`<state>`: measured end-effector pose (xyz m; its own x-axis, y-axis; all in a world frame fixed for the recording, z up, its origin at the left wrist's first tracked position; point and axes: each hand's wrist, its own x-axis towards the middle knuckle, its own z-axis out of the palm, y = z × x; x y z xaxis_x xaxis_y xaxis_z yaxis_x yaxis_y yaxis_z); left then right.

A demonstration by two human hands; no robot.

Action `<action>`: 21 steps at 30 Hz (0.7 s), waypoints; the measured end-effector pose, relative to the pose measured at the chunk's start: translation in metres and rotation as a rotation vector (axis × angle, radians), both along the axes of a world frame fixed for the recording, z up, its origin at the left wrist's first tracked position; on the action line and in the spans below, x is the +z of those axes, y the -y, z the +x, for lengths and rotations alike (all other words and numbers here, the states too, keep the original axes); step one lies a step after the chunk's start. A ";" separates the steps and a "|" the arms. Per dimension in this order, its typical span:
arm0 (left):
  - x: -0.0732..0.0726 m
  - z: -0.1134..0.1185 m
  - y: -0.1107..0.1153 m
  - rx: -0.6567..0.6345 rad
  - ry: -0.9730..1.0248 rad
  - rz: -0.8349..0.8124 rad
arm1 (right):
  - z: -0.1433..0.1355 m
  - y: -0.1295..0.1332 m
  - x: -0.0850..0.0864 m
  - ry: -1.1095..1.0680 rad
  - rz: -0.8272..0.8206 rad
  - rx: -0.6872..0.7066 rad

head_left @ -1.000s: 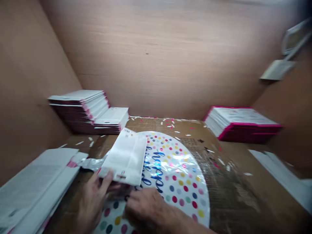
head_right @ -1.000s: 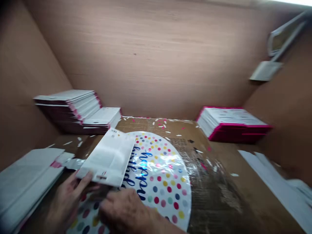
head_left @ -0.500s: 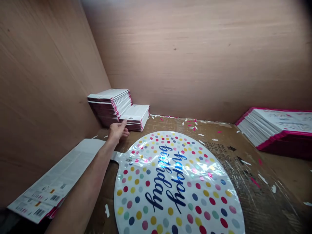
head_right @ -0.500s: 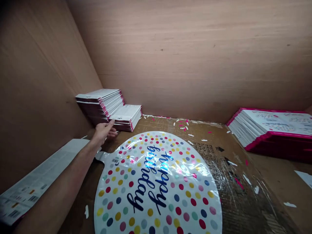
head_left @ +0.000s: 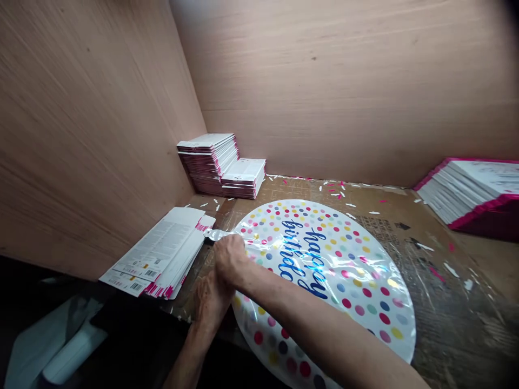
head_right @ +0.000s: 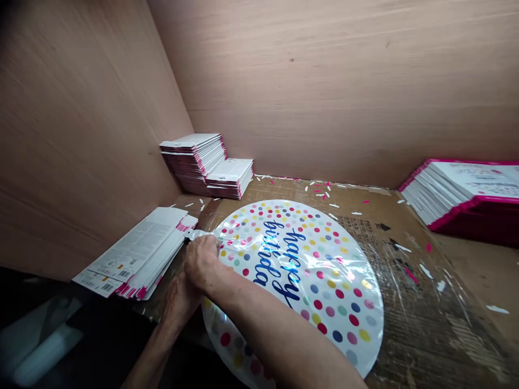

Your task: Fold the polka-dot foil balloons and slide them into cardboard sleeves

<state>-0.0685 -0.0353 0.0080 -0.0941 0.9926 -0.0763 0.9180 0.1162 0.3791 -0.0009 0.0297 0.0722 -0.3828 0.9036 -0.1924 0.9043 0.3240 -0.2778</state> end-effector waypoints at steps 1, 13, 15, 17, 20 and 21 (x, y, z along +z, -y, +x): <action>0.002 -0.001 0.000 -0.013 -0.012 -0.010 | -0.002 -0.001 -0.001 -0.016 -0.009 -0.023; 0.035 0.000 -0.043 -0.063 0.271 0.126 | 0.075 -0.012 -0.042 -0.464 -0.181 -0.276; 0.036 0.006 -0.053 -0.090 0.118 0.071 | 0.078 -0.010 -0.050 -0.575 -0.249 -0.292; 0.035 0.011 -0.056 -0.102 -0.029 0.058 | 0.078 -0.009 -0.054 -0.679 -0.295 -0.315; 0.030 0.010 -0.053 -0.147 -0.270 0.006 | 0.085 -0.008 -0.051 -0.824 -0.301 -0.386; 0.028 0.008 -0.052 -0.174 -0.340 -0.027 | 0.092 -0.006 -0.049 -0.869 -0.298 -0.418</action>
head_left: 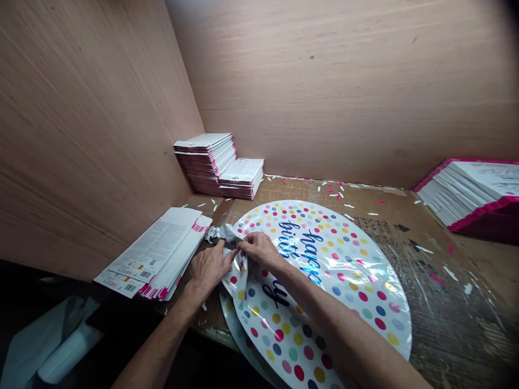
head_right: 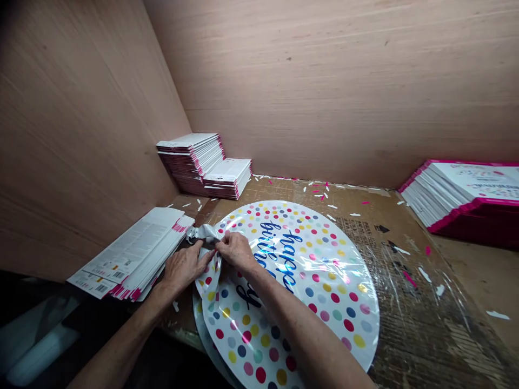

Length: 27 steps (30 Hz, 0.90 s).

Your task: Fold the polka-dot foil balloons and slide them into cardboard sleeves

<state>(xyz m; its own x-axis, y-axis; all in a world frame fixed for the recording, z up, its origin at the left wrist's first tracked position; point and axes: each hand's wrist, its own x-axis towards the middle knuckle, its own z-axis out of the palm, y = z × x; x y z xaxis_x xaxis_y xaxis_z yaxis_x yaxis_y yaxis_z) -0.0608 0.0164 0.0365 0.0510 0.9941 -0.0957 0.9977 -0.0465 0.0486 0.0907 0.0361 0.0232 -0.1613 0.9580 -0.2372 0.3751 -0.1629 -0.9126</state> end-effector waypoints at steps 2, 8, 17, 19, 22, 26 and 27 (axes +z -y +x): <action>-0.001 -0.006 -0.001 -0.023 -0.096 -0.060 | 0.021 0.005 0.006 -0.078 -0.016 -0.077; 0.021 -0.004 -0.007 -0.104 -0.156 -0.111 | 0.116 0.044 0.010 -0.254 -0.091 -0.273; 0.045 0.016 0.090 -0.817 0.365 -0.742 | 0.117 0.045 0.001 -0.145 0.027 -0.314; 0.043 0.014 0.099 -0.738 0.306 -0.808 | 0.118 0.040 0.000 -0.059 0.029 -0.313; 0.041 0.020 0.100 -0.578 0.331 -0.586 | 0.138 0.046 -0.001 0.039 -0.009 -0.323; 0.036 0.054 0.098 -0.346 0.462 -0.098 | 0.173 0.070 0.001 0.194 -0.057 -0.336; 0.030 0.066 0.098 -0.342 0.474 0.000 | 0.180 0.076 0.003 0.230 -0.059 -0.345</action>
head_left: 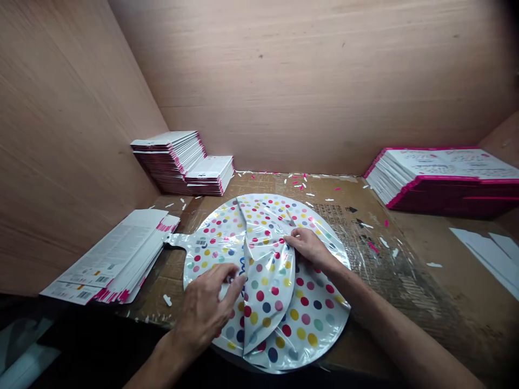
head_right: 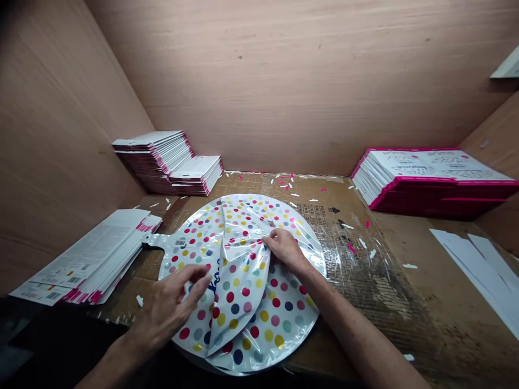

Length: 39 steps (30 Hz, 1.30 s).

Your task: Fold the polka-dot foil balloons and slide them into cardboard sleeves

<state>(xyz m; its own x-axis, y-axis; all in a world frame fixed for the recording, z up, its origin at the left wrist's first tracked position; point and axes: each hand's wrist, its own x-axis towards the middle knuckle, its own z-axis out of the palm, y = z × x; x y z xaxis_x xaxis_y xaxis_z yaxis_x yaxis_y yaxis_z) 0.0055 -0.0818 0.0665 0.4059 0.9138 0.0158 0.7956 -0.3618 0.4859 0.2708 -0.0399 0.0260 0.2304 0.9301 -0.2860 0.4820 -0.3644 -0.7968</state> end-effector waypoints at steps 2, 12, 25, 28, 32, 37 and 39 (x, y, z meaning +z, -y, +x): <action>-0.018 0.025 0.001 -0.022 -0.013 0.147 | 0.010 0.011 0.003 0.111 -0.007 -0.002; -0.097 0.050 0.037 0.090 -0.128 0.450 | -0.014 -0.009 0.034 0.890 0.552 0.222; -0.111 -0.013 0.063 -0.060 -0.210 0.634 | -0.017 -0.139 -0.039 0.817 0.366 0.559; -0.092 -0.025 0.045 -0.047 -0.169 0.371 | -0.004 -0.130 -0.030 0.788 0.382 0.507; -0.062 -0.013 0.037 0.174 -0.058 0.120 | 0.008 -0.095 -0.020 0.741 0.480 0.455; -0.033 0.014 0.055 0.247 -0.054 -0.196 | 0.010 -0.067 -0.016 0.712 0.530 0.446; -0.030 0.018 0.061 0.263 -0.081 -0.322 | 0.004 -0.066 -0.016 0.718 0.533 0.444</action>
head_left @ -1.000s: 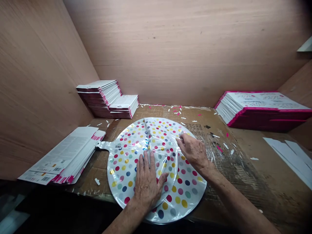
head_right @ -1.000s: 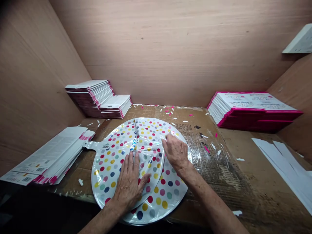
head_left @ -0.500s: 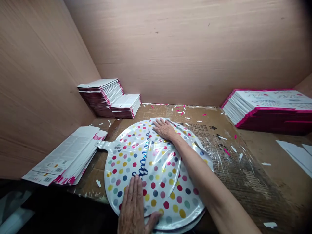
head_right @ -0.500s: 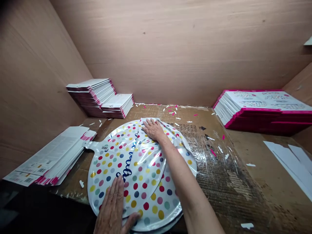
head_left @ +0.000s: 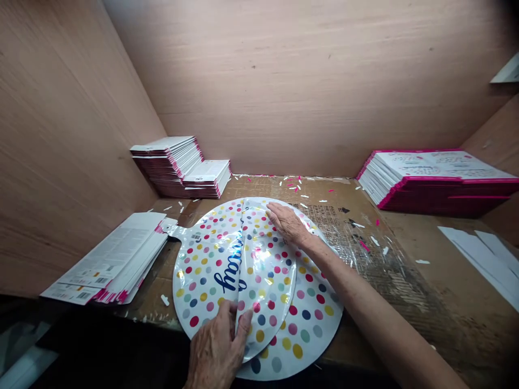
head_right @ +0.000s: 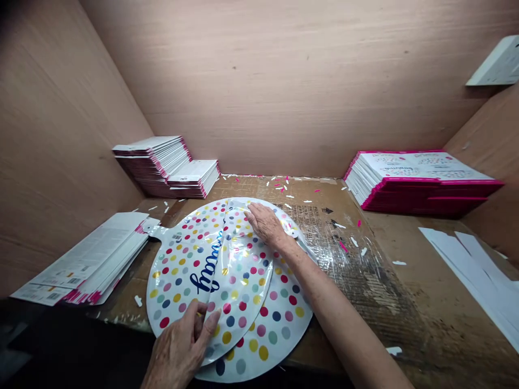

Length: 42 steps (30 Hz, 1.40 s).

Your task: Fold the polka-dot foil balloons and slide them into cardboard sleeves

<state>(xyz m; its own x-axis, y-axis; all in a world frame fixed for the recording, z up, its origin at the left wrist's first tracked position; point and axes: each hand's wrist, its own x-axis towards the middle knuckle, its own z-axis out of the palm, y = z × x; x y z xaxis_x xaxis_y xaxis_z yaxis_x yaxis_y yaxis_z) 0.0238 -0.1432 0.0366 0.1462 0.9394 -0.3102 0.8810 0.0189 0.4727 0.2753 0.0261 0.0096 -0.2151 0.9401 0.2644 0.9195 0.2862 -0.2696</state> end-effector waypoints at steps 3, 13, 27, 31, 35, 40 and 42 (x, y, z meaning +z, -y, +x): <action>-0.004 -0.001 0.003 0.011 0.099 -0.099 | -0.011 0.001 -0.006 0.031 -0.023 0.058; -0.018 -0.013 0.015 0.163 0.717 -0.652 | -0.048 -0.018 -0.004 0.115 -0.061 0.160; 0.020 -0.018 0.025 0.576 0.894 -0.745 | -0.013 0.190 0.022 -0.160 0.012 0.477; 0.027 -0.038 0.011 0.137 0.547 -0.569 | -0.003 0.242 -0.010 -0.147 0.268 0.211; 0.026 -0.035 -0.039 -0.183 0.173 0.337 | 0.003 0.232 -0.022 -0.114 0.314 0.169; -0.008 -0.006 -0.101 -0.719 0.155 0.517 | 0.011 0.217 -0.009 0.005 0.192 0.239; -0.022 -0.003 -0.111 -0.805 0.122 0.455 | 0.016 0.212 0.002 0.008 0.073 0.298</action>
